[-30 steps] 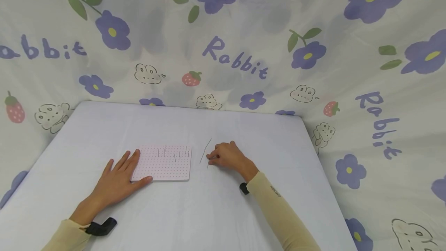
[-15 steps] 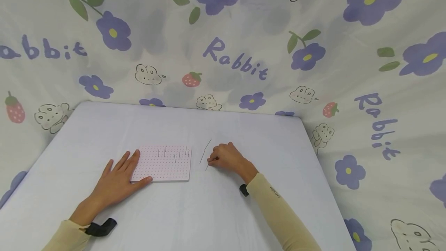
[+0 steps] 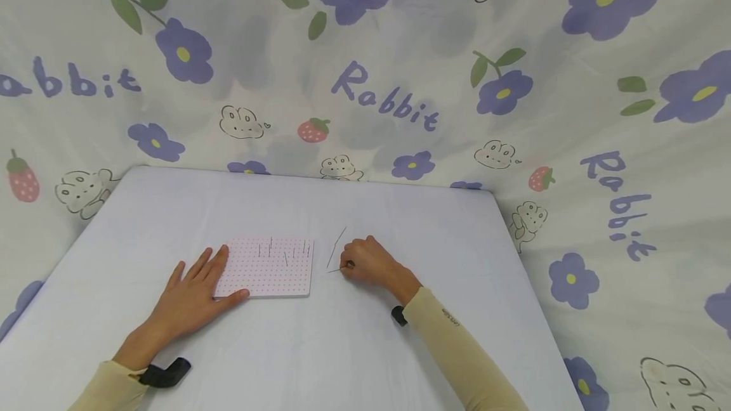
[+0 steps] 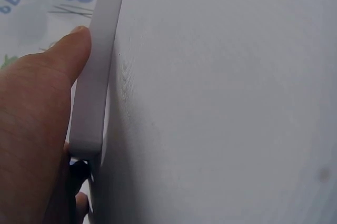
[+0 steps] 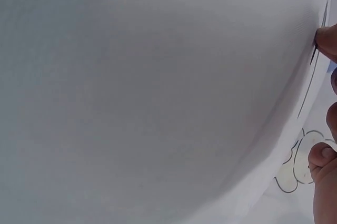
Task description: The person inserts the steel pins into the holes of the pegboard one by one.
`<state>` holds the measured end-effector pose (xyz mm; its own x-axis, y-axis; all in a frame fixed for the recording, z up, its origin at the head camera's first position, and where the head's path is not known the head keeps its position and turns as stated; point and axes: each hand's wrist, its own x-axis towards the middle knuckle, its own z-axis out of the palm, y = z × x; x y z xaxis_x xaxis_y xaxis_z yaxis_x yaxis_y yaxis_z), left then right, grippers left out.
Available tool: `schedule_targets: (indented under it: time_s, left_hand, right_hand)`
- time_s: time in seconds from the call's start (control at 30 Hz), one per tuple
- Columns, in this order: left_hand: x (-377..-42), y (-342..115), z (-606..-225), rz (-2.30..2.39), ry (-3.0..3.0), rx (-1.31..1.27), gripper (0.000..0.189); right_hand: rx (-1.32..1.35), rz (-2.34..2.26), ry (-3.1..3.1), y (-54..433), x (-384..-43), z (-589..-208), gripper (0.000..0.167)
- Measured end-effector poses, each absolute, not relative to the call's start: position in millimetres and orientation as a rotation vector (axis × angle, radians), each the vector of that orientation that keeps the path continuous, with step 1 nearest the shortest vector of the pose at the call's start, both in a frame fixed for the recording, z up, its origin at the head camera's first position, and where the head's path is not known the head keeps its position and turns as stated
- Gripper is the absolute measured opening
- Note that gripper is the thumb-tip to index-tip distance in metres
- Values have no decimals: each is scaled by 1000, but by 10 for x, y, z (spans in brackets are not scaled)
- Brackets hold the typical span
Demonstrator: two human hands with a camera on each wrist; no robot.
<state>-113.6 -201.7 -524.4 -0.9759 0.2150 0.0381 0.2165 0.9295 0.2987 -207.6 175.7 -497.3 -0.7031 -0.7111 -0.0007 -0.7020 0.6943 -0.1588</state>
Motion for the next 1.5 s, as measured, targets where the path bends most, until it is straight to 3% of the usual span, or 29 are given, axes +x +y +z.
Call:
schedule_targets:
  time_s: [0.57,1.5]
  left_hand:
    - [-1117,-2020,-5284,-489,-3082,-341,113]
    - [-1095,-1994,-5264,-477,-3078,-337,113]
  right_hand:
    - [-1156,-230,2853,1723,-2090,-4965,7]
    - [-935,-840,2799,1621,-2430,-4447,5]
